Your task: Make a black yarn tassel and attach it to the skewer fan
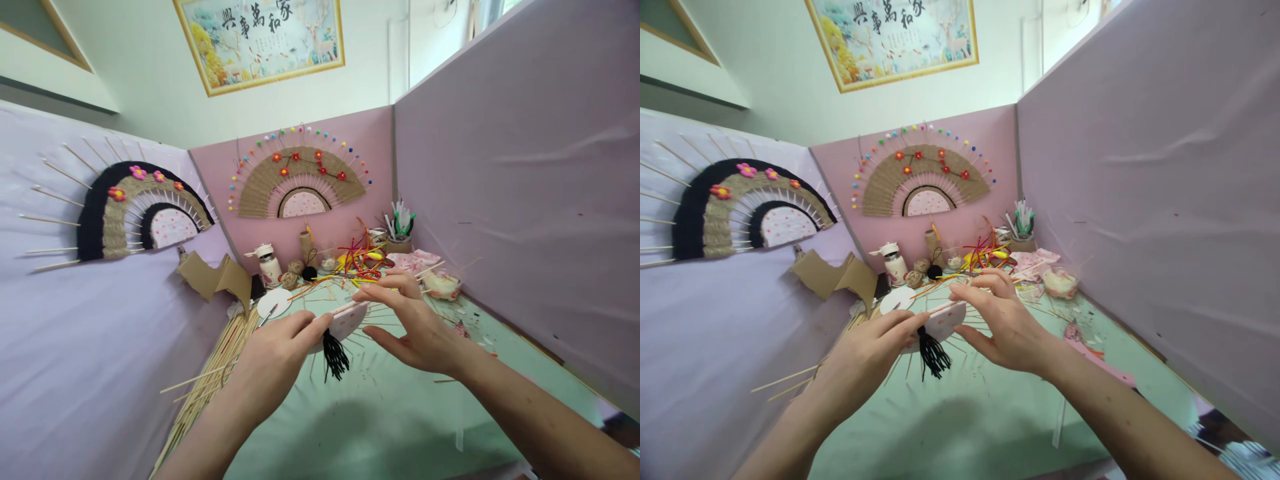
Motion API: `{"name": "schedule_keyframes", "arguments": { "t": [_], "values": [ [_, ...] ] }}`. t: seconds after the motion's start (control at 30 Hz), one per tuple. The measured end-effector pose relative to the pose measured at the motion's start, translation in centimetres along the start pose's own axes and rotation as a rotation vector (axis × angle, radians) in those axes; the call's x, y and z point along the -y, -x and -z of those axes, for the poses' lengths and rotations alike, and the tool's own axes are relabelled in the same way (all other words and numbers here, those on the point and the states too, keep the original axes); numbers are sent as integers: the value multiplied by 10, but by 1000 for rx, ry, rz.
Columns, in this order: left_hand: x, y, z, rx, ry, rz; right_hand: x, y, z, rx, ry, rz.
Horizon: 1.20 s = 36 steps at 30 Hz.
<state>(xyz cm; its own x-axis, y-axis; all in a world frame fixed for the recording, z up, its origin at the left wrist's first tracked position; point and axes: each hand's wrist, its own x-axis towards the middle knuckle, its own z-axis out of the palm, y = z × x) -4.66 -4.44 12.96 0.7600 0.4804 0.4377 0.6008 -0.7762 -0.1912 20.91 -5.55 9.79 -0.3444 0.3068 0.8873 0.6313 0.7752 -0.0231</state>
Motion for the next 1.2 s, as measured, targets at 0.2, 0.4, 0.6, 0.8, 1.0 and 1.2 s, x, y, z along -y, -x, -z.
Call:
{"name": "schedule_keyframes", "arguments": {
  "t": [0.2, 0.4, 0.6, 0.8, 1.0, 1.2],
  "values": [
    [1, 1, -1, -3, -12, -3, -4, 5, 3, -11, 18, -16],
    [1, 1, -1, -9, -8, -3, -4, 7, 4, -32, 41, -12],
    [2, 2, -2, -32, -40, 10, -2, 4, 6, -256, 115, 1],
    [-1, 1, -1, -13, -30, 33, 2, 1, 10, -233, 57, -10],
    [-1, 0, -1, -20, -1, 29, 12, 1, 0, -33, 174, 25],
    [-1, 0, -2, -3, 13, 38, 14, 1, -10, 8, 190, -10]
  ]
}}
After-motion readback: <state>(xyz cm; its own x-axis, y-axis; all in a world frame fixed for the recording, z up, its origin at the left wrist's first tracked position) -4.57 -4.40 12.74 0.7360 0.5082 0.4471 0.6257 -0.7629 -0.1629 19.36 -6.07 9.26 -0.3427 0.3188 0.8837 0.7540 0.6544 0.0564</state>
